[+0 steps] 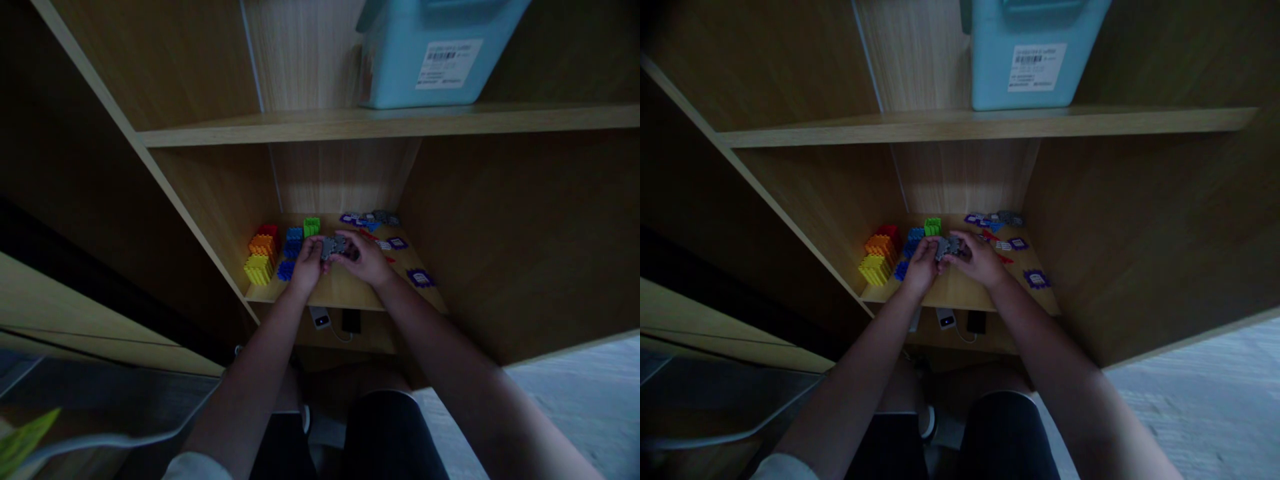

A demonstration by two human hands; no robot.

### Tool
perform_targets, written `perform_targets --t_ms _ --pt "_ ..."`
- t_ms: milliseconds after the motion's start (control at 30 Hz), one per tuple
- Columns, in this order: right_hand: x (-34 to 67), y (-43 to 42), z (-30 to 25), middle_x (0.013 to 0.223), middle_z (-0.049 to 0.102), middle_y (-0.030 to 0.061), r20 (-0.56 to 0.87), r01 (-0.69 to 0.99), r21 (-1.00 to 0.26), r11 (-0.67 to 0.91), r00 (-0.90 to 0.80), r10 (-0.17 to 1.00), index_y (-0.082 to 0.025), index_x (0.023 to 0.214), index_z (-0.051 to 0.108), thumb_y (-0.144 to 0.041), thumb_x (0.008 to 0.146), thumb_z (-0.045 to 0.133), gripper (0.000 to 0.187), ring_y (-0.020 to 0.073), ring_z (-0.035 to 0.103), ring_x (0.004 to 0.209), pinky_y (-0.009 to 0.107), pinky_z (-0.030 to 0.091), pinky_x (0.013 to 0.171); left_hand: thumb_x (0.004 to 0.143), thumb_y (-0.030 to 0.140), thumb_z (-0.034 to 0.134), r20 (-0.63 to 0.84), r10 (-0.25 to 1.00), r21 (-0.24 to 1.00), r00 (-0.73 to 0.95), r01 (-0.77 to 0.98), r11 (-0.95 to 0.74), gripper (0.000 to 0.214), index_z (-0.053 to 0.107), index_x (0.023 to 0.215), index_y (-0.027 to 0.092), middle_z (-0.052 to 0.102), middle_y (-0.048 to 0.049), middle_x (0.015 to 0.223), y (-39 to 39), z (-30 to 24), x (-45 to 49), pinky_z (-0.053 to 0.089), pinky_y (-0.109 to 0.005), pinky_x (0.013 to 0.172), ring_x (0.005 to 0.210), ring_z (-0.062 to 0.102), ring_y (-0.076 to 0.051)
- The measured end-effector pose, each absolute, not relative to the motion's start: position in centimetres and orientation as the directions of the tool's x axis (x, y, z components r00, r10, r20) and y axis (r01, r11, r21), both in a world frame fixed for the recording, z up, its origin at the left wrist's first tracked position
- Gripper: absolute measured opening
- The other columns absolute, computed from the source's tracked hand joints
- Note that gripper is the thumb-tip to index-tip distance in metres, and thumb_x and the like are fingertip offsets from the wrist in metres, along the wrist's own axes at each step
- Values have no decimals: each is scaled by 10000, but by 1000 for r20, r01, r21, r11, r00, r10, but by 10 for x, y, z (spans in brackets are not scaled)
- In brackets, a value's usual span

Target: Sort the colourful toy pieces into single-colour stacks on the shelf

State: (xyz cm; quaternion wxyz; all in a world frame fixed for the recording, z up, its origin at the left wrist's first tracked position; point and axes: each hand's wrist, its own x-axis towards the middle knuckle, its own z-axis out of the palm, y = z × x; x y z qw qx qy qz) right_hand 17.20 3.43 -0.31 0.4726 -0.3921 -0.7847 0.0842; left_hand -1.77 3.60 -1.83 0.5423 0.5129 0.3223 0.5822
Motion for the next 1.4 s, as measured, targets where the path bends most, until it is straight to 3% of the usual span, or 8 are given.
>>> perform_targets --t_ms 233,433,533,700,1033,1233,1400 --pt "177 50 -13 1087 742 72 660 409 -701 585 60 749 -259 1429 618 -528 916 802 608 240 719 912 407 633 835 1025 572 641 287 955 949 79 -157 -272 371 605 1161 229 575 49 782 33 -15 -17 383 -188 450 523 476 -81" --pt "174 58 -17 1138 755 62 552 109 -826 553 -42 833 -285 1398 610 -598 832 863 694 217 730 988 391 650 888 1037 478 640 336 937 942 98 -31 -334 301 667 1198 225 620 30 794 33 -17 -17 393 -192 503 563 480 -94" --pt "173 60 -19 1126 774 47 502 35 -861 507 -88 860 -293 1346 648 -633 788 887 696 213 745 1002 396 651 925 1040 501 623 349 932 936 95 10 -351 314 718 1108 210 672 -2 839 34 -18 -17 434 -198 555 669 561 -122" --pt "172 58 -19 1128 810 48 438 12 -896 445 -149 886 -285 1253 727 -641 729 930 666 229 766 1032 428 645 977 1029 625 597 310 947 950 81 -7 -311 459 755 1009 194 719 -30 829 29 -15 -17 499 -229 609 767 636 -168" --pt "172 50 -14 1037 821 58 426 41 -896 442 -195 883 -257 1253 754 -668 849 829 582 215 781 967 390 650 907 985 685 632 217 975 975 53 -70 -213 529 784 990 178 732 -42 824 26 -11 -17 436 -203 511 666 604 -140" --pt "171 51 -15 1044 833 60 429 35 -897 441 -173 887 -256 1216 776 -634 794 888 578 220 788 929 401 662 888 951 723 660 154 985 983 76 -114 -145 563 781 1000 175 692 -21 762 27 -12 -16 386 -193 456 575 550 -114" --pt "170 52 -17 1038 844 42 418 35 -903 429 -170 893 -261 1029 808 -662 760 896 490 226 796 934 417 664 921 919 743 695 113 988 987 103 -125 -100 577 779 1005 179 672 -17 761 24 -9 -16 386 -178 448 567 537 -104"
